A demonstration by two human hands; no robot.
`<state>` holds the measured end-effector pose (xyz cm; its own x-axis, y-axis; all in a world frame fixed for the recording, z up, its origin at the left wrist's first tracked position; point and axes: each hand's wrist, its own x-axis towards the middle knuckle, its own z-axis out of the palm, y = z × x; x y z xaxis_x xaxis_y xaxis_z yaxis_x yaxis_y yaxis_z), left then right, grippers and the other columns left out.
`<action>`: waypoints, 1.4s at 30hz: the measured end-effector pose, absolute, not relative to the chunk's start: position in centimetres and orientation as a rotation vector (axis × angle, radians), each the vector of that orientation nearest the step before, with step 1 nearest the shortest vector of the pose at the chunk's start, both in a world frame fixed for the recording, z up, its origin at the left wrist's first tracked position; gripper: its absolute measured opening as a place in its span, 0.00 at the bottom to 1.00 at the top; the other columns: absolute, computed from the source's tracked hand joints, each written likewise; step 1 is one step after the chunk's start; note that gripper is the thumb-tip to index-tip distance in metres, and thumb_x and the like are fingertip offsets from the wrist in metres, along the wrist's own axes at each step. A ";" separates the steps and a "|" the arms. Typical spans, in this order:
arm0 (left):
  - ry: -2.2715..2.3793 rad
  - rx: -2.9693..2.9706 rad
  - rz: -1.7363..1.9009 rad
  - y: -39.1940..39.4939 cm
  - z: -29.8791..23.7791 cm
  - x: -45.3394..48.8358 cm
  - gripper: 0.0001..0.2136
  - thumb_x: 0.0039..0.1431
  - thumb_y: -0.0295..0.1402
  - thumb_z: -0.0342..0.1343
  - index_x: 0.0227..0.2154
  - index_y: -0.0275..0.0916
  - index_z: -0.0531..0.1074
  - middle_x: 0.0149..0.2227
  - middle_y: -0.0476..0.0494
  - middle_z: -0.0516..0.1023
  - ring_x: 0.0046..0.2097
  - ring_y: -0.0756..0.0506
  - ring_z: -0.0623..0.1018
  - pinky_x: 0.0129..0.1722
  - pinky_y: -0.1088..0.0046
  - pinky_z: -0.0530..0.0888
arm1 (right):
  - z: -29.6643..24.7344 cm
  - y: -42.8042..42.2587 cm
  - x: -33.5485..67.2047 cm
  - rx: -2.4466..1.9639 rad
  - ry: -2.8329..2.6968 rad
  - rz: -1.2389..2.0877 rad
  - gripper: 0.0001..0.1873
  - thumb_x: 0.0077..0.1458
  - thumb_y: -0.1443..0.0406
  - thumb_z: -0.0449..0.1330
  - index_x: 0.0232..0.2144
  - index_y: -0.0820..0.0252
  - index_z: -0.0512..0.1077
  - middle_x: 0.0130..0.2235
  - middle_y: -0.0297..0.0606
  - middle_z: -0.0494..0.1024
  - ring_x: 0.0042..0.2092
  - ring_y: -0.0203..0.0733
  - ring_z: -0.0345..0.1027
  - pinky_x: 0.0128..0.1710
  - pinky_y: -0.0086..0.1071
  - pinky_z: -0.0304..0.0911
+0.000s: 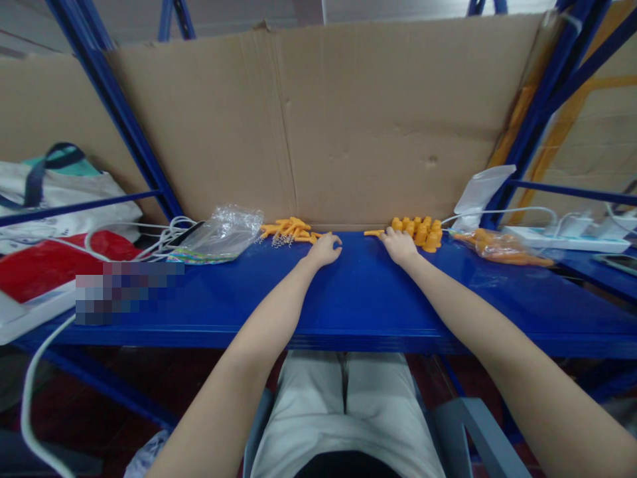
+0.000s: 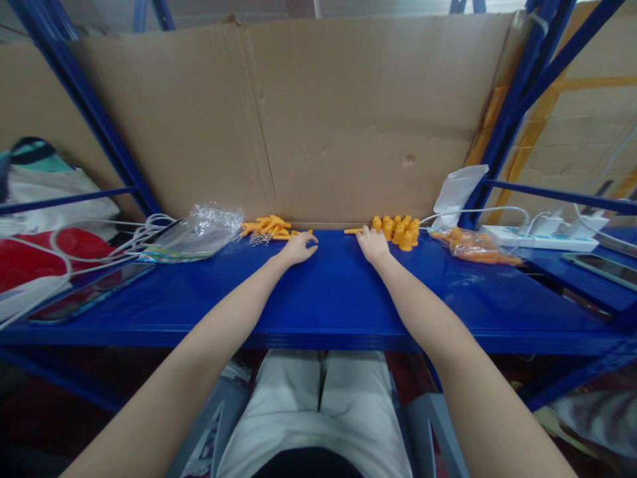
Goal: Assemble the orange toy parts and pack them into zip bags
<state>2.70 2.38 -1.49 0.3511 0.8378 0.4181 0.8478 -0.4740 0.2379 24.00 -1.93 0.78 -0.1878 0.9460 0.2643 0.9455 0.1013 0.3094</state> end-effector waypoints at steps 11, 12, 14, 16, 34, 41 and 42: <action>-1.829 -2.450 -0.677 1.6 -1.0 2.9 0.13 0.55 0.26 0.53 0.41 0.41 0.77 0.51 0.39 0.77 0.57 0.36 0.72 0.58 0.50 0.65 | 1.3 -2.7 23.6 2.081 2.315 0.506 0.26 0.63 0.74 0.38 0.55 0.67 0.68 0.54 0.56 0.68 0.56 0.51 0.65 0.52 0.38 0.60; -1.902 -2.391 -0.668 1.5 -1.0 2.8 0.16 0.53 0.25 0.53 0.44 0.42 0.76 0.53 0.39 0.76 0.59 0.35 0.70 0.59 0.46 0.63 | 1.3 -2.7 23.6 2.092 2.314 0.493 0.26 0.63 0.74 0.38 0.55 0.67 0.69 0.54 0.56 0.68 0.56 0.52 0.65 0.52 0.39 0.60; -2.059 -2.260 -0.658 1.4 -1.0 2.5 0.23 0.50 0.23 0.52 0.51 0.43 0.72 0.57 0.37 0.72 0.63 0.33 0.65 0.60 0.40 0.58 | 1.4 -2.7 23.6 2.102 2.311 0.475 0.26 0.63 0.74 0.38 0.55 0.68 0.68 0.53 0.57 0.69 0.56 0.53 0.65 0.52 0.40 0.60; -2.209 -2.146 -0.654 1.5 -1.1 1.9 0.29 0.49 0.23 0.51 0.57 0.43 0.67 0.62 0.35 0.66 0.66 0.32 0.59 0.61 0.36 0.53 | 1.5 -2.7 23.5 2.102 2.311 0.466 0.26 0.62 0.75 0.38 0.56 0.70 0.68 0.53 0.59 0.69 0.56 0.54 0.65 0.53 0.41 0.59; -2.280 -2.015 -0.703 2.5 -1.9 -0.8 0.23 0.57 0.28 0.47 0.56 0.46 0.67 0.65 0.40 0.60 0.68 0.36 0.52 0.64 0.37 0.45 | 1.1 -2.5 24.1 2.176 2.250 0.598 0.27 0.60 0.74 0.41 0.58 0.69 0.66 0.59 0.58 0.67 0.60 0.57 0.62 0.62 0.55 0.39; -2.140 -2.005 -0.728 2.9 -1.9 -1.3 0.15 0.59 0.30 0.50 0.46 0.45 0.74 0.58 0.37 0.70 0.63 0.32 0.62 0.61 0.40 0.54 | 1.1 -2.6 24.2 2.182 2.251 0.561 0.26 0.58 0.73 0.44 0.57 0.66 0.68 0.54 0.56 0.74 0.59 0.59 0.62 0.62 0.58 0.37; -2.127 -2.004 -0.742 2.9 -2.0 -1.3 0.14 0.58 0.30 0.51 0.45 0.44 0.75 0.57 0.36 0.70 0.62 0.32 0.62 0.61 0.42 0.56 | 1.1 -2.5 24.2 2.178 2.253 0.554 0.26 0.58 0.73 0.45 0.57 0.65 0.68 0.53 0.56 0.74 0.59 0.59 0.63 0.62 0.59 0.36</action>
